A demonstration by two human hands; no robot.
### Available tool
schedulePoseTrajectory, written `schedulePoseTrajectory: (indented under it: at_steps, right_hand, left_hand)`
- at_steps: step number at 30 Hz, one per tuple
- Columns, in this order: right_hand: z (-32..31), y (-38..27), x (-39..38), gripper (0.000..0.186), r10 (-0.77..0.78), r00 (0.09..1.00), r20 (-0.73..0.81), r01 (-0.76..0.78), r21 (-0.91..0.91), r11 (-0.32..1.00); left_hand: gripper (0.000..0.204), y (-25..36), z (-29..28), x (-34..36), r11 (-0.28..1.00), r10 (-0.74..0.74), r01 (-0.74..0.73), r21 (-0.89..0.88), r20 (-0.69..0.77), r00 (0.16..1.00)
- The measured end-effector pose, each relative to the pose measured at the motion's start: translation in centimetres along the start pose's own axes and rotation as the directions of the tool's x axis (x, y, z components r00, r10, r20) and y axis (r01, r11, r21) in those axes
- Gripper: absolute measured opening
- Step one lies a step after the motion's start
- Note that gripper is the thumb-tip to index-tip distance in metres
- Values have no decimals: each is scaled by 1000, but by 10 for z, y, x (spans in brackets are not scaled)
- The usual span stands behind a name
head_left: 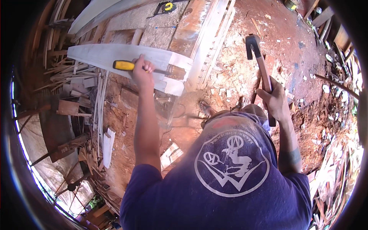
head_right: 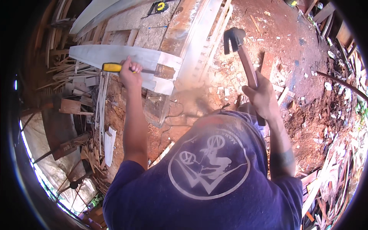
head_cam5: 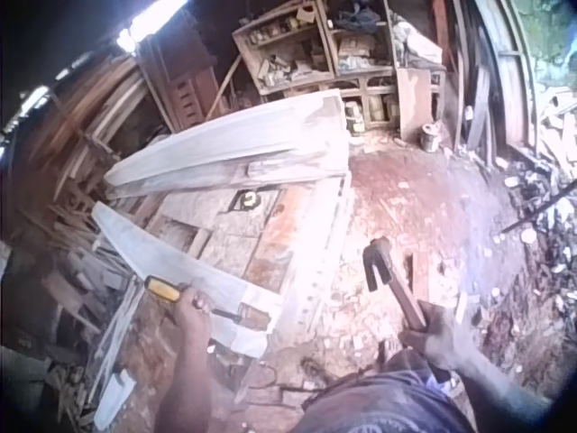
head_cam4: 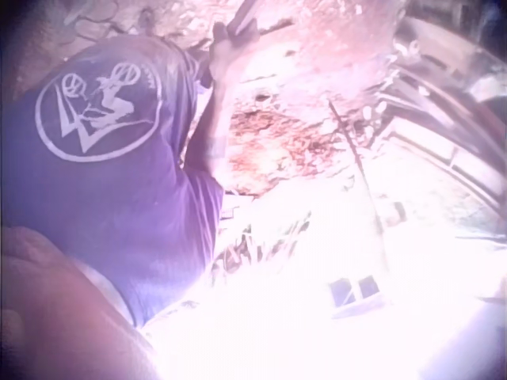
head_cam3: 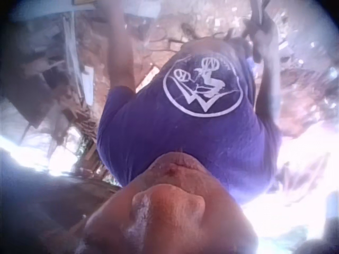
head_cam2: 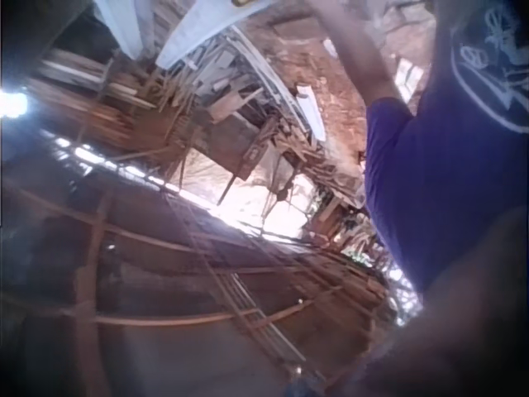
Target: The person uses a chisel and hammer to remove wood from a joint, then uses a square and a pen to mark lines on a curved wooden board, and measures the width with a tape measure.
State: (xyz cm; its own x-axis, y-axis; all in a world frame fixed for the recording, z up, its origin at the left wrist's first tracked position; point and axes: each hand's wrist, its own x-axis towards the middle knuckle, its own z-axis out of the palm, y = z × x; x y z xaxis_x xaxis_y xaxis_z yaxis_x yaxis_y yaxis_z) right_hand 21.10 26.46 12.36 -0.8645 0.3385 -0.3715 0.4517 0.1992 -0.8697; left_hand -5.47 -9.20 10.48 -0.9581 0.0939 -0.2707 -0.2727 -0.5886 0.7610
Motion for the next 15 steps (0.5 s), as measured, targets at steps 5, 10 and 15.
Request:
schedulePoseTrajectory:
  at_steps: [5,10,15]
  right_hand:
    - [-6,12,2,28,107,994,1,-107,41,993]
    - [-5,22,5,27,125,992,10,-125,27,992]
    - [0,25,5,29,73,997,12,-73,-24,997]
  left_hand:
    - [32,-4,-2,-12,929,209,-230,290,103,973]
    - [26,-20,-7,-11,882,229,-246,401,90,969]
    - [16,-40,-7,-16,799,329,-374,471,178,928]
